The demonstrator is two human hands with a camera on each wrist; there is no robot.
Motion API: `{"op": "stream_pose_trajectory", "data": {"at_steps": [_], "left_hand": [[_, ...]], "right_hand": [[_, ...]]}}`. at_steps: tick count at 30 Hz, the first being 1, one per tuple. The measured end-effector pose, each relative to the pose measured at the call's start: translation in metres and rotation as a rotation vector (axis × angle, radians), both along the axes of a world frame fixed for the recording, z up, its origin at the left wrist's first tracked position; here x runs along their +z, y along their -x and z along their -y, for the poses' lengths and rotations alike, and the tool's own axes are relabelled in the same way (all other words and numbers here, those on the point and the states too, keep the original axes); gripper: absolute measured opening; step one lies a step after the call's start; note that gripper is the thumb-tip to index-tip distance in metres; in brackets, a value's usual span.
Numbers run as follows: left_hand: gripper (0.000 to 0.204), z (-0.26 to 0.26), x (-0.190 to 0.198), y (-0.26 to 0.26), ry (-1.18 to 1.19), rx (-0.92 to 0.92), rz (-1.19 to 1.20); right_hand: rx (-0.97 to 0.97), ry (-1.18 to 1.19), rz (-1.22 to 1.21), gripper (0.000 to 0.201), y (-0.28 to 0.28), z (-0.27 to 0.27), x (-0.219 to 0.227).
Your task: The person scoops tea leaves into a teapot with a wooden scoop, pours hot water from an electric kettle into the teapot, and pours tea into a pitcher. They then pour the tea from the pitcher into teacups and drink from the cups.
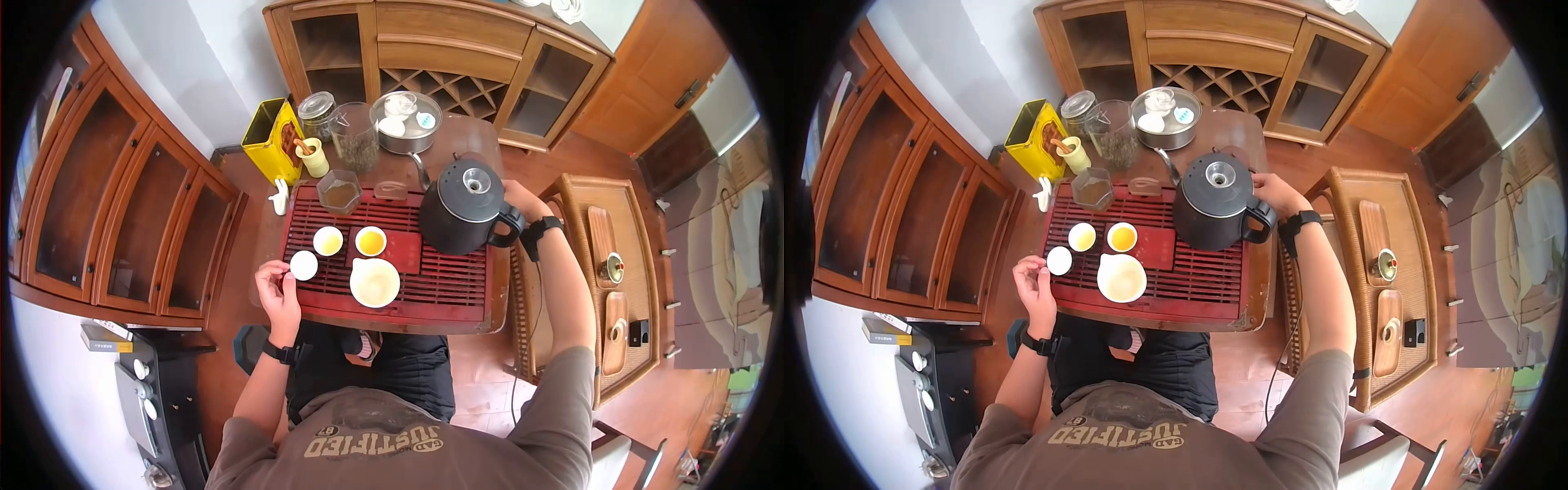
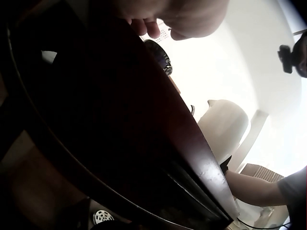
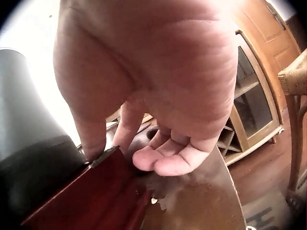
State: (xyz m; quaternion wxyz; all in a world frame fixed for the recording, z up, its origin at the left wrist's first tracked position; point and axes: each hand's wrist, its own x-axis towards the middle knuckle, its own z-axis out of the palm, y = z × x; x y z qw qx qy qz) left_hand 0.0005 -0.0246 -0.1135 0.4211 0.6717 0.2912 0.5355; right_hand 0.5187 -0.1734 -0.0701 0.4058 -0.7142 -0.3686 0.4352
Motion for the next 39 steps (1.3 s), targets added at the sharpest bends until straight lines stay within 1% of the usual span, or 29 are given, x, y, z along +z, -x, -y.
{"op": "stream_pose_trajectory", "data": {"at_steps": [3,5,6,8,11,14,15,17,18,19,20,21,23,24,26,27,29,30,32,34,36,37,38,39], "left_hand": [[0.019,-0.001,-0.001,-0.001,-0.01,-0.009,-0.015],[0.019,-0.001,0.0,-0.002,-0.017,-0.014,-0.022],[0.019,0.0,0.001,-0.003,-0.017,-0.012,-0.022],[0.019,0.001,0.001,-0.003,-0.014,-0.009,-0.023],[0.019,0.0,0.0,-0.003,-0.03,0.01,-0.049],[0.019,0.0,0.0,-0.003,-0.028,0.007,-0.031],[0.019,-0.001,0.0,-0.003,-0.036,0.015,-0.047],[0.02,0.0,0.001,-0.003,-0.046,0.027,-0.062],[0.02,0.001,0.003,-0.005,-0.03,0.017,-0.037],[0.02,0.002,0.004,-0.006,-0.014,0.005,-0.013],[0.02,0.002,0.004,-0.006,-0.014,0.007,-0.014],[0.019,0.002,0.004,-0.006,-0.014,0.008,-0.017],[0.019,0.001,0.004,-0.006,-0.014,0.01,-0.021],[0.019,0.001,0.003,-0.006,-0.017,0.011,-0.019],[0.019,0.0,0.0,-0.004,-0.012,0.016,-0.02],[0.019,-0.002,-0.002,-0.004,-0.024,0.024,-0.034],[0.018,-0.002,-0.002,-0.004,-0.027,0.031,-0.03],[0.018,-0.002,-0.001,-0.004,-0.016,0.046,-0.028],[0.017,-0.001,0.0,-0.004,-0.029,0.042,-0.04],[0.017,-0.001,0.0,-0.005,-0.051,0.059,-0.031],[0.018,-0.002,0.0,-0.004,-0.034,0.072,-0.033],[0.019,-0.002,0.002,-0.005,-0.037,0.082,-0.027],[0.019,-0.001,0.003,-0.006,-0.025,0.092,-0.017],[0.019,-0.001,0.003,-0.005,-0.034,0.1,-0.025]], "right_hand": [[-0.042,-0.055,-0.058,0.026,0.007,0.005,-0.006],[-0.006,-0.181,0.004,0.029,0.012,0.007,-0.009],[-0.006,-0.181,0.002,0.029,0.011,0.007,-0.009],[-0.091,-0.179,-0.16,0.034,0.009,0.004,-0.007],[-0.09,-0.235,-0.23,0.037,0.018,0.0,0.002],[-0.068,-0.2,-0.291,0.039,0.017,-0.005,0.003],[-0.065,-0.202,-0.29,0.039,0.011,-0.008,-0.003],[-0.064,-0.223,0.188,0.044,-0.01,-0.017,-0.034],[-0.06,-0.224,0.188,0.044,-0.022,-0.023,-0.05],[-0.1,-0.297,0.192,0.046,-0.035,-0.029,-0.066],[-0.141,-0.37,0.197,0.048,-0.037,-0.033,-0.069],[-0.141,-0.37,0.196,0.048,-0.04,-0.034,-0.072],[-0.311,-0.32,0.336,0.049,-0.04,-0.035,-0.067],[-0.31,-0.319,0.335,0.049,-0.039,-0.035,-0.064],[-0.24,-0.254,0.224,0.045,-0.038,-0.031,-0.063],[-0.235,-0.247,0.224,0.045,-0.037,-0.028,-0.061],[-0.293,-0.24,0.112,0.042,-0.025,-0.019,-0.041],[-0.277,-0.23,0.114,0.042,-0.017,-0.013,-0.03],[-0.389,-0.293,0.136,0.032,0.0,0.003,-0.003],[-0.444,-0.336,-0.049,0.022,0.007,0.023,0.018],[-0.414,-0.411,-0.089,0.028,0.025,0.046,0.036],[-0.361,-0.409,-0.068,0.038,0.043,0.055,0.047],[-0.343,-0.399,-0.064,0.038,0.059,0.065,0.053],[-0.269,-0.365,-0.069,0.043,0.073,0.074,0.059]]}}
